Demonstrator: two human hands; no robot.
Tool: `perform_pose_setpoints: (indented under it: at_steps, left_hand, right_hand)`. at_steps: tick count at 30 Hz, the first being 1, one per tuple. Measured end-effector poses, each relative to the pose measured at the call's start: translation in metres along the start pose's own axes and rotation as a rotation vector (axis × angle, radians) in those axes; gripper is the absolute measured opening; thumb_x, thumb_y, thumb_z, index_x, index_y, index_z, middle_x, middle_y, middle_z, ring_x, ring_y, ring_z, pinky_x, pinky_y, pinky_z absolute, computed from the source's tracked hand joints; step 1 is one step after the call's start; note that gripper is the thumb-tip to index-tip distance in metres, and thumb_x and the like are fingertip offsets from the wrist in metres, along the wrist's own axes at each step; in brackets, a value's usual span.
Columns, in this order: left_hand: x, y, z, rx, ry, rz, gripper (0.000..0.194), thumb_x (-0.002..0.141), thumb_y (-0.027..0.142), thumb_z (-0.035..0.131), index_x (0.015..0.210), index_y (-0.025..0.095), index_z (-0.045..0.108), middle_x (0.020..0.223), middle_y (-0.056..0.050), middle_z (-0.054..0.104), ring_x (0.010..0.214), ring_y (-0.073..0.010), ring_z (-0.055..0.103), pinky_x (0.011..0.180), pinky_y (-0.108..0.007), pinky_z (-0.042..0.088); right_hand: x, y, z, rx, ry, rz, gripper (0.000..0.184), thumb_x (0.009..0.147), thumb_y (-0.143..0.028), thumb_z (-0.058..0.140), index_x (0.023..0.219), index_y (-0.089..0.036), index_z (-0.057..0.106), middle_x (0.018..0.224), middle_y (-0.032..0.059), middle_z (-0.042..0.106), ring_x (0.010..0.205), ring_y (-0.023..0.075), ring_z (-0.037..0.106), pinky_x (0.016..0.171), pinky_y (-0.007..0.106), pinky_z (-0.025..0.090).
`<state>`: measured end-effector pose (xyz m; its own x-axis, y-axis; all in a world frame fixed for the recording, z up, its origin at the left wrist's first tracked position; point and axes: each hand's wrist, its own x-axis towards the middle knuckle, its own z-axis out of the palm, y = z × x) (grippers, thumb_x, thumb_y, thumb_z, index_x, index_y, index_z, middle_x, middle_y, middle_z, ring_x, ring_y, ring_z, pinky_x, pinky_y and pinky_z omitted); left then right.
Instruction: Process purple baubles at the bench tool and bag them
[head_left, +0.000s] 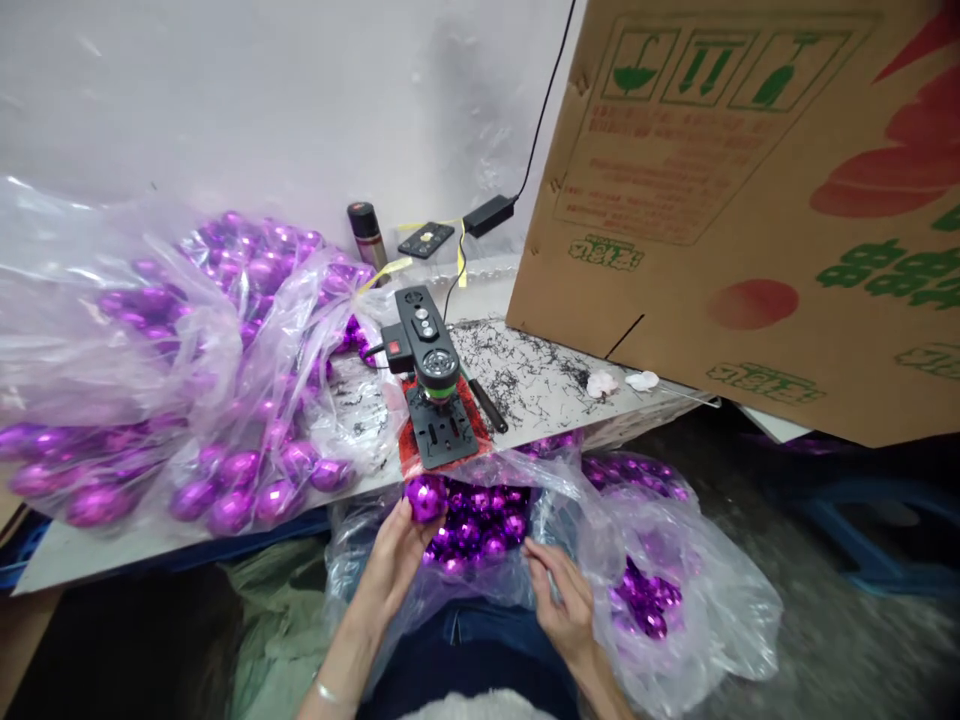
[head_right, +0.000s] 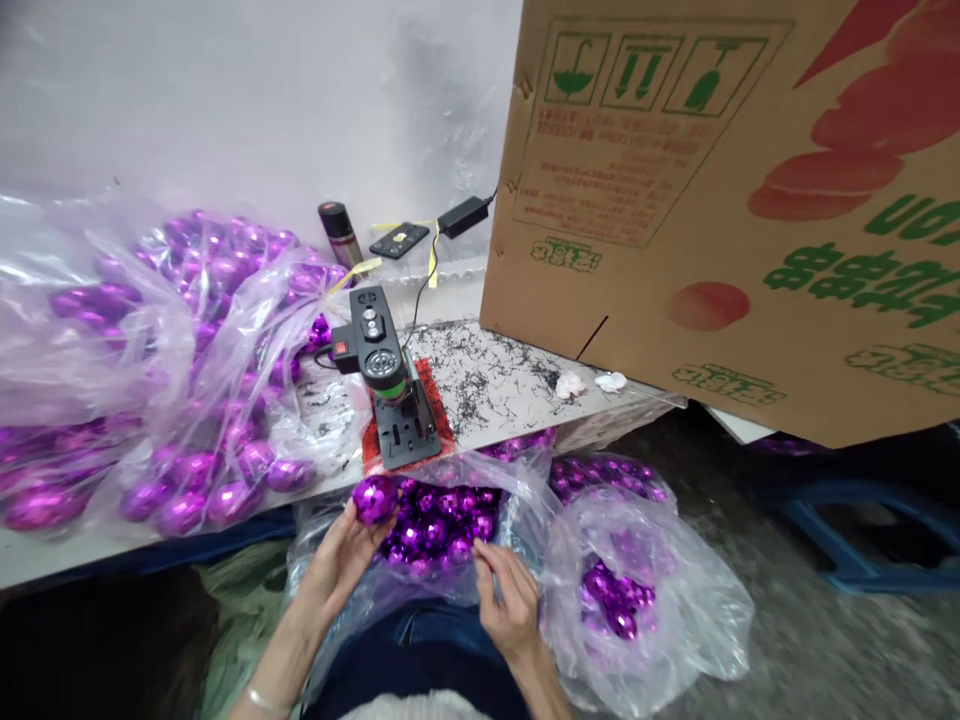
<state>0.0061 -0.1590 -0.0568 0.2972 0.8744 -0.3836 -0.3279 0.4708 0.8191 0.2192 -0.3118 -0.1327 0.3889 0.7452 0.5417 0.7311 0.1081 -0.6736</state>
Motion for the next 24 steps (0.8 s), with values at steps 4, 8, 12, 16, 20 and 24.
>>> perform_pose_setpoints:
  at_steps: [4, 8, 12, 16, 20, 24]
  left_hand:
    - [0.009, 0.009, 0.008, -0.081, -0.118, -0.062, 0.065, 0.074, 0.071, 0.091, 0.111, 0.019, 0.082, 0.120, -0.017, 0.083, 0.110, -0.0351, 0.080, 0.102, -0.052, 0.066]
    - [0.011, 0.016, 0.005, -0.181, -0.227, -0.119, 0.060, 0.082, 0.066, 0.087, 0.117, 0.018, 0.081, 0.125, -0.017, 0.082, 0.111, -0.0335, 0.080, 0.100, -0.047, 0.066]
    - [0.004, 0.011, -0.003, -0.308, -0.196, -0.174, 0.052, 0.082, 0.055, 0.090, 0.116, 0.017, 0.082, 0.123, -0.014, 0.083, 0.115, -0.0315, 0.078, 0.103, -0.041, 0.063]
    - [0.001, 0.004, -0.009, -0.291, -0.115, -0.179, 0.049, 0.079, 0.043, 0.093, 0.121, 0.020, 0.082, 0.125, -0.010, 0.083, 0.124, -0.0309, 0.075, 0.110, -0.038, 0.058]
    - [0.000, 0.003, -0.016, -0.083, -0.089, -0.280, 0.065, 0.074, 0.062, 0.093, 0.124, 0.022, 0.083, 0.127, -0.011, 0.082, 0.127, -0.0346, 0.074, 0.112, -0.043, 0.059]
    - [0.002, 0.025, -0.034, 0.213, -0.040, -0.233, 0.079, 0.069, 0.076, 0.088, 0.130, 0.025, 0.081, 0.132, -0.015, 0.081, 0.122, -0.0414, 0.077, 0.112, -0.056, 0.061]
  right_hand:
    - [0.052, -0.038, 0.011, 0.037, -0.012, -0.069, 0.030, 0.107, -0.029, 0.054, 0.121, -0.019, 0.078, 0.097, 0.0121, 0.084, 0.085, 0.0211, 0.081, 0.074, 0.035, 0.070]
    - [0.088, -0.067, 0.034, 0.068, 0.006, -0.134, 0.031, 0.106, -0.028, 0.057, 0.131, -0.018, 0.072, 0.109, 0.0143, 0.082, 0.097, 0.0226, 0.080, 0.080, 0.037, 0.070]
    - [0.099, -0.082, 0.058, 0.135, -0.066, -0.151, 0.048, 0.103, -0.032, 0.064, 0.150, -0.021, 0.059, 0.128, 0.0156, 0.078, 0.122, 0.0267, 0.076, 0.099, 0.044, 0.069]
    - [0.100, -0.086, 0.080, 0.205, -0.270, -0.171, 0.074, 0.097, -0.039, 0.074, 0.162, -0.022, 0.044, 0.145, 0.0175, 0.071, 0.136, 0.0292, 0.070, 0.112, 0.047, 0.064]
    - [0.097, -0.085, 0.081, 0.152, -0.347, -0.185, 0.074, 0.095, -0.044, 0.074, 0.160, -0.021, 0.047, 0.141, 0.0166, 0.074, 0.131, 0.0271, 0.073, 0.112, 0.044, 0.063]
    - [0.094, -0.050, 0.020, -0.037, -0.068, -0.168, 0.069, 0.092, -0.052, 0.075, 0.152, -0.021, 0.056, 0.135, 0.0162, 0.074, 0.129, 0.0297, 0.072, 0.110, 0.048, 0.063]
